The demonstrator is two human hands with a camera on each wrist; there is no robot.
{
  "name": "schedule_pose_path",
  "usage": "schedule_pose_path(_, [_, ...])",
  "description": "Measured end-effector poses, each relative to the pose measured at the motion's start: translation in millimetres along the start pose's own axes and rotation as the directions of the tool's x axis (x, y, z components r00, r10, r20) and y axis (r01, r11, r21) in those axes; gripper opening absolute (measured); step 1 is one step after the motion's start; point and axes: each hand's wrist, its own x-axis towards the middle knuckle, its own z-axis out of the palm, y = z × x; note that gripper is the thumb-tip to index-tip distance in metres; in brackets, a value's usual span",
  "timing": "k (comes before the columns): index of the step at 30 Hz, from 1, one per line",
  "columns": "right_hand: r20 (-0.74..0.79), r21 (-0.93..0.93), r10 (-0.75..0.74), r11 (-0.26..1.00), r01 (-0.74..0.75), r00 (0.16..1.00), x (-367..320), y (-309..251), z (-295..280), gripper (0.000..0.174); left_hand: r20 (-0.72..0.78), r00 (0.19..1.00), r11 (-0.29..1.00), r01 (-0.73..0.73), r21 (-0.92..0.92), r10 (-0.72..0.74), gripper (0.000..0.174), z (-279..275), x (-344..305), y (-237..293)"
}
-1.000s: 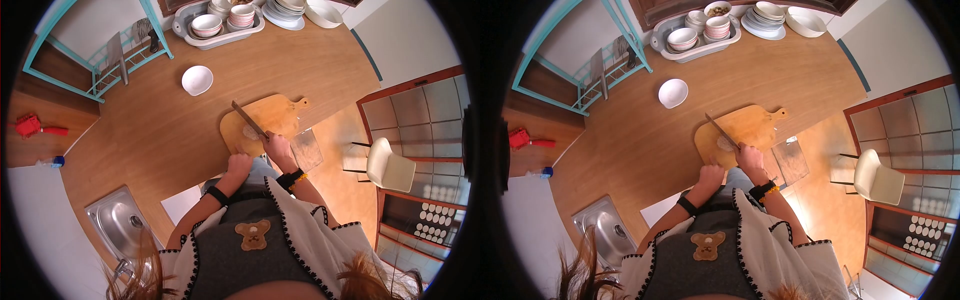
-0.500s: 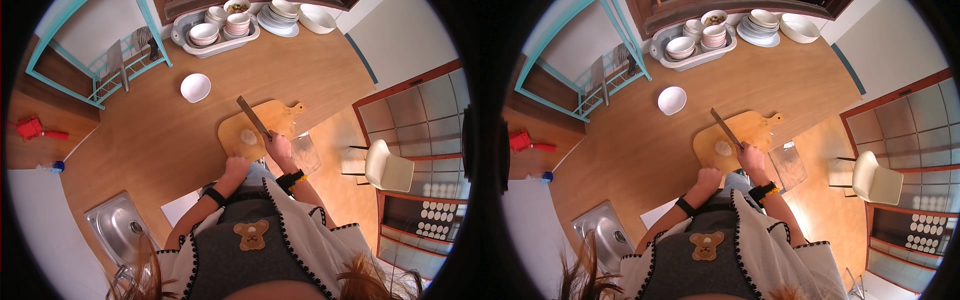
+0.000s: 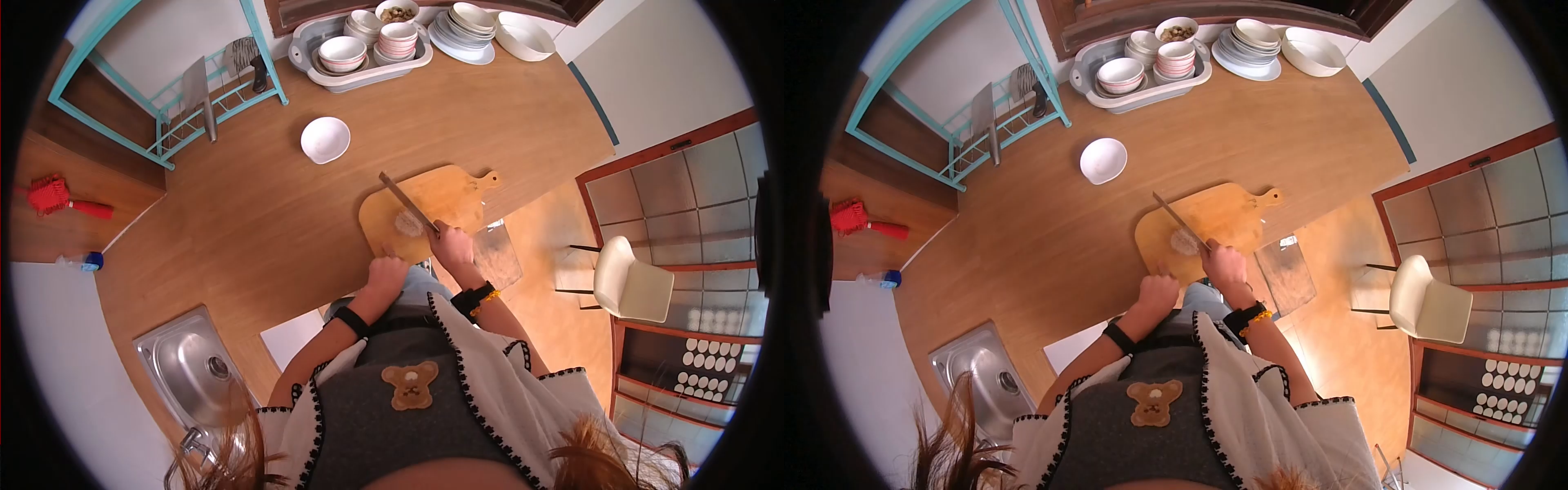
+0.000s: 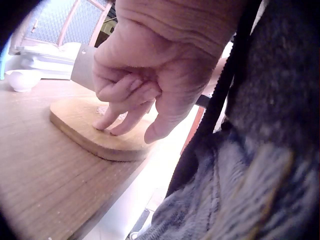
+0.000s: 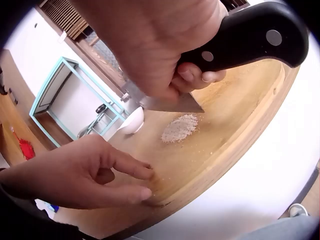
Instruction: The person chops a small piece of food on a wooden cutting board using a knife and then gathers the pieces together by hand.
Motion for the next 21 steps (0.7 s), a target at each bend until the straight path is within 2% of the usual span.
schedule_pose_path(2, [-0.028, 0.016, 0.035, 0.999, -0.035, 0.999, -2, -3, -5, 0.033, 0.04, 0.999, 0.999, -0.01, -0.047, 0.012, 0.013, 2, 1, 0])
schedule_pose_path(6, [-0.011, -0.02, 0.011, 1.0, -0.011, 1.0, 3, 1, -2, 0.033, 0.062, 0.998, 1.0, -0.004, -0.018, 0.005, 0.014, 0, 1, 1])
schedule_pose_path(8, [-0.057, 0.008, 0.037, 0.999, -0.037, 0.998, 2, -1, -3, 0.032, -0.025, 1.0, 1.0, -0.002, 0.009, 0.002, 0.014, 4, -1, 1])
schedule_pose_path(12, [-0.03, -0.021, 0.034, 0.999, -0.034, 0.999, 2, 4, 0, 0.032, -0.028, 1.0, 0.999, 0.0, 0.034, 0.001, 0.014, 9, 0, 1])
schedule_pose_path(15, [-0.025, 0.034, 0.0, 0.999, 0.001, 1.0, 0, 2, 0, 0.032, 0.031, 0.999, 1.0, 0.025, 0.003, -0.025, 0.015, 9, -3, 0])
schedule_pose_path(17, [-0.075, 0.034, -0.005, 0.999, 0.008, 0.997, -2, -2, -4, 0.031, 0.103, 0.995, 1.0, -0.005, -0.025, 0.007, 0.02, 8, -2, 0])
schedule_pose_path(21, [-0.035, -0.01, -0.051, 0.999, 0.051, 0.998, 1, 4, 6, 0.03, 0.033, 0.999, 1.0, 0.014, 0.009, -0.014, 0.023, 5, -3, 1])
